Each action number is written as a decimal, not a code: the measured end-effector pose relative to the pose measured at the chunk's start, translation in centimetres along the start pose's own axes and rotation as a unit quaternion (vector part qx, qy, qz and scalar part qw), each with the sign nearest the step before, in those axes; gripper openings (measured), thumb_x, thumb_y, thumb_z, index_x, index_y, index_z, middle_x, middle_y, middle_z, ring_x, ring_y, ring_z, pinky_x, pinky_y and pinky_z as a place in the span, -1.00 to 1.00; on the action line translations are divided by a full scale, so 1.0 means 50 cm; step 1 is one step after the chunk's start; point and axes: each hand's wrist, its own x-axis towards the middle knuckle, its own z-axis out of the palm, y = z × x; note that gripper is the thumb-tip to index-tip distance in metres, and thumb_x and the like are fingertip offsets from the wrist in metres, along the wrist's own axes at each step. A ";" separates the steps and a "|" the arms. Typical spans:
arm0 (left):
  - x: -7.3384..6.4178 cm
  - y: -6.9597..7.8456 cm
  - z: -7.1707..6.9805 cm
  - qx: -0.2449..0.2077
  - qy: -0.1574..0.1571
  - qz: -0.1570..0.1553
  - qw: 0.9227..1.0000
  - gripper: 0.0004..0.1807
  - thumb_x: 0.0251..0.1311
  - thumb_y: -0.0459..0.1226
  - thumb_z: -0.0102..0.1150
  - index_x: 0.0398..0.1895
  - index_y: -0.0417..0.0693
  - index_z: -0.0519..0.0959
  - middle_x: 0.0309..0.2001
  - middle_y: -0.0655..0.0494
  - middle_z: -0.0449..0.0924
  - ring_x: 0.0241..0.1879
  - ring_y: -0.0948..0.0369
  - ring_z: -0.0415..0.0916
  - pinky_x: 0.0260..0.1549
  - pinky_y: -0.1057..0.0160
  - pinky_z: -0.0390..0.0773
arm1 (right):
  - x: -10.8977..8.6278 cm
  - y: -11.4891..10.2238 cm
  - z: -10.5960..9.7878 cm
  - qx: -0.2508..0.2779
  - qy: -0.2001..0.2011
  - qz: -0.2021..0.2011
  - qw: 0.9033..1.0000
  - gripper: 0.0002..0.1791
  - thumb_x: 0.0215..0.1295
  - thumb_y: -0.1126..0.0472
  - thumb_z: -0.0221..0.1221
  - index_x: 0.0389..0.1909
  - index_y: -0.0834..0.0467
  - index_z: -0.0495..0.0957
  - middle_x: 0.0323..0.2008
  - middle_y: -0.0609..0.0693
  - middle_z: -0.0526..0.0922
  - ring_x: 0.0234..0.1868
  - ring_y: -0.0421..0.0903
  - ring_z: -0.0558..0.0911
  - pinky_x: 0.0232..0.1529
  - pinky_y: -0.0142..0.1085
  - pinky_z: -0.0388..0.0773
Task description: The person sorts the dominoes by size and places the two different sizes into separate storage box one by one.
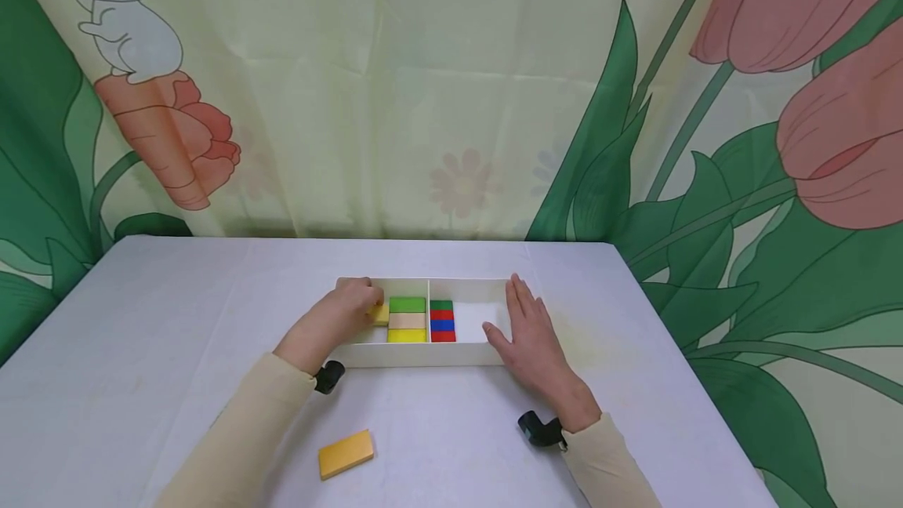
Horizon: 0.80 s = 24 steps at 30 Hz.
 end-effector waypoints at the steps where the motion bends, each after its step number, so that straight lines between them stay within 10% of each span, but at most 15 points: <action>1: 0.001 0.000 0.002 0.002 0.002 0.001 1.000 -0.83 0.08 -0.51 0.32 -0.24 -0.24 0.65 -0.35 -0.07 0.57 -0.36 0.09 0.47 -0.28 0.19 0.59 | 0.000 0.000 0.000 0.001 -0.001 0.000 1.000 -0.05 0.41 -0.15 0.05 0.56 0.29 -0.14 0.60 0.14 -0.14 0.60 0.13 -0.08 0.56 0.16 -0.14; 24: 0.002 0.000 0.008 -0.011 0.003 0.014 1.000 -0.86 0.15 -0.51 0.27 -0.22 -0.27 0.65 -0.26 -0.10 0.63 -0.30 0.10 0.53 -0.22 0.20 0.64 | 0.000 -0.002 -0.001 0.006 0.002 0.002 1.000 -0.04 0.39 -0.14 0.08 0.56 0.29 -0.13 0.60 0.15 -0.13 0.60 0.14 -0.07 0.56 0.16 -0.13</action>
